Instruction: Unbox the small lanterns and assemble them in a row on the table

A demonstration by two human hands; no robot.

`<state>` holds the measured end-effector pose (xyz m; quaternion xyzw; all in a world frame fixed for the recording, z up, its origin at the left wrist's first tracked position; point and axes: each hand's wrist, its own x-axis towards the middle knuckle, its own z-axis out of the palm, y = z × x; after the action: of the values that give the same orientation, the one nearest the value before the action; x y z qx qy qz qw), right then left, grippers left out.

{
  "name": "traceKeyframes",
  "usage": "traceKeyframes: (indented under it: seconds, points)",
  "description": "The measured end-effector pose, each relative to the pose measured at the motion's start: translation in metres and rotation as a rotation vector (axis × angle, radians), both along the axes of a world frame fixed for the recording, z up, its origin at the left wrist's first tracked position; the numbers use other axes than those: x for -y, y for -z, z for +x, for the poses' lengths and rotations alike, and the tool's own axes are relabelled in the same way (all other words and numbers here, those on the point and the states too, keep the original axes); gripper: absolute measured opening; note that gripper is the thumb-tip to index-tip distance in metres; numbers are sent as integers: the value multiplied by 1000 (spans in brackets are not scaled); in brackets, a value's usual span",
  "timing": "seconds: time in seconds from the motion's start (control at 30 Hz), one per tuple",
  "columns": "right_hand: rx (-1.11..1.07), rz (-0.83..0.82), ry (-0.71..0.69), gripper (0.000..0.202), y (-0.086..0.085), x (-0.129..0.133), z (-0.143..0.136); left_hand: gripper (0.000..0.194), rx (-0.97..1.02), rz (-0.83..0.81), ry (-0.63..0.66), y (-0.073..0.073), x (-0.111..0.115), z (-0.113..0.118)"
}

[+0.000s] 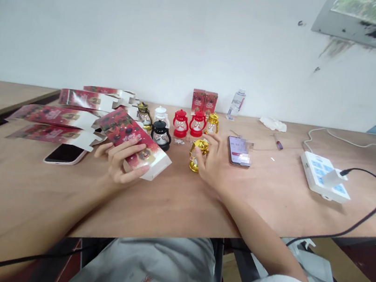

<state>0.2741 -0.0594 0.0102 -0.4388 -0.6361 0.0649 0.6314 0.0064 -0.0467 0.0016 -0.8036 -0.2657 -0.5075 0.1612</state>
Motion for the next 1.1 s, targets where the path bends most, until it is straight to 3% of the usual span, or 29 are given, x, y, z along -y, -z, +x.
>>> traceKeyframes:
  seconds: [0.13,0.23,0.37,0.57,0.87,1.03,1.1]
  points:
    - [233,105,-95,28,-1,25,-21,8,-43,-42,-42,-1,-1,2]
    - [334,147,-178,30,-2,37,-41,21,-33,131,-110,-1,0,7]
    - [335,153,-158,35,-2,41,-54,24,-92,322,-202,-9,4,13]
    - [305,87,-238,30,-6,40,-54,24,-141,491,-194,-22,10,18]
    - [305,36,-397,20,-14,42,-47,35,-90,401,-191,-16,6,13]
    - [260,-47,-360,5,-14,47,-51,35,-82,412,-196,-17,6,14]
    - [209,-84,-350,10,-13,47,-54,36,-83,429,-200,-19,6,14]
